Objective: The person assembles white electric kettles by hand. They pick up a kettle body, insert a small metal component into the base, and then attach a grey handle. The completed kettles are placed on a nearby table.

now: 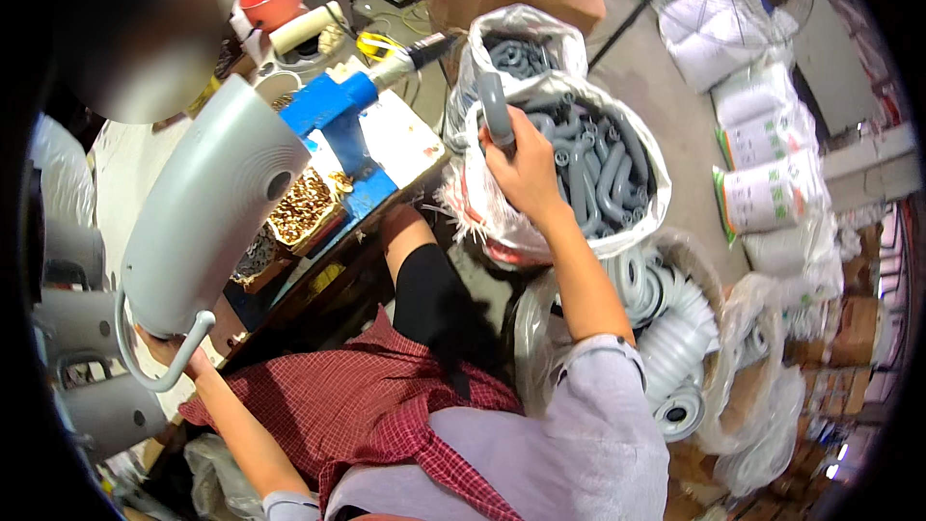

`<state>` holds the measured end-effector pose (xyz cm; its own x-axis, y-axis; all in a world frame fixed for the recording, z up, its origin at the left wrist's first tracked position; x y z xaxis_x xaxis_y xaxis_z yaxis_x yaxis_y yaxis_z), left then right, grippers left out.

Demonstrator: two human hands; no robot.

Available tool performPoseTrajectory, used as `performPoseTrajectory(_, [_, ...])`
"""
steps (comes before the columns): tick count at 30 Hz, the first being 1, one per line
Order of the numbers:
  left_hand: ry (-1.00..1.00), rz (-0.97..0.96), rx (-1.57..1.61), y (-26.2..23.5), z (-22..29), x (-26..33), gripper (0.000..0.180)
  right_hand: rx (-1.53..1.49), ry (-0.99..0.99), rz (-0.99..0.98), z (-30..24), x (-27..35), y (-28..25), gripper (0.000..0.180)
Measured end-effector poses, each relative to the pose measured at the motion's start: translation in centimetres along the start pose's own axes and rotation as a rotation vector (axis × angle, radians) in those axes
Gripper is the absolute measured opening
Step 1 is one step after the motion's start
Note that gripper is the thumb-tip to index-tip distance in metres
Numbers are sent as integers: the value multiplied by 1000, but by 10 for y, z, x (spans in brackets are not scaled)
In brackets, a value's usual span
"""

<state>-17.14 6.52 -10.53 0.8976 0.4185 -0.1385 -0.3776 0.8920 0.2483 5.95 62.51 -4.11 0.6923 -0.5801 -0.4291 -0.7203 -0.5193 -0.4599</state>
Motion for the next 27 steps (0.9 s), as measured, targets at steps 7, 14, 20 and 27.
performPoseTrajectory(7, [173, -24, -114, 8, -8, -2, 37, -318, -317, -269, -147, -29, 28, 48])
performPoseTrajectory(14, [9, -154, -46, 13, 1, 6, 34, -48, -893, -577, -296, -48, 128, 42])
performPoseTrajectory(20, [214, -193, -134, 19, 26, 9, 47, 290, -1434, -880, -347, 23, 226, 30])
performPoseTrajectory(27, [316, -173, -210, 20, 40, 9, 49, 3, -948, -1017, -327, -14, 231, 32])
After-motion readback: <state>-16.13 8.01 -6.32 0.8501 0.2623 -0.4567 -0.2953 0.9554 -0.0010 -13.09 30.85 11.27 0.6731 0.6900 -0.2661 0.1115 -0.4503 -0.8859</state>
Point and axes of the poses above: each hand's wrist, its own x-axis away from the middle knuckle, its own y-axis out of the palm, z = x × y, the point moved 6 cm from there along -x, towards the middle knuckle, and after that the axes turned 2 degrees about z, right-handed, at the moved point
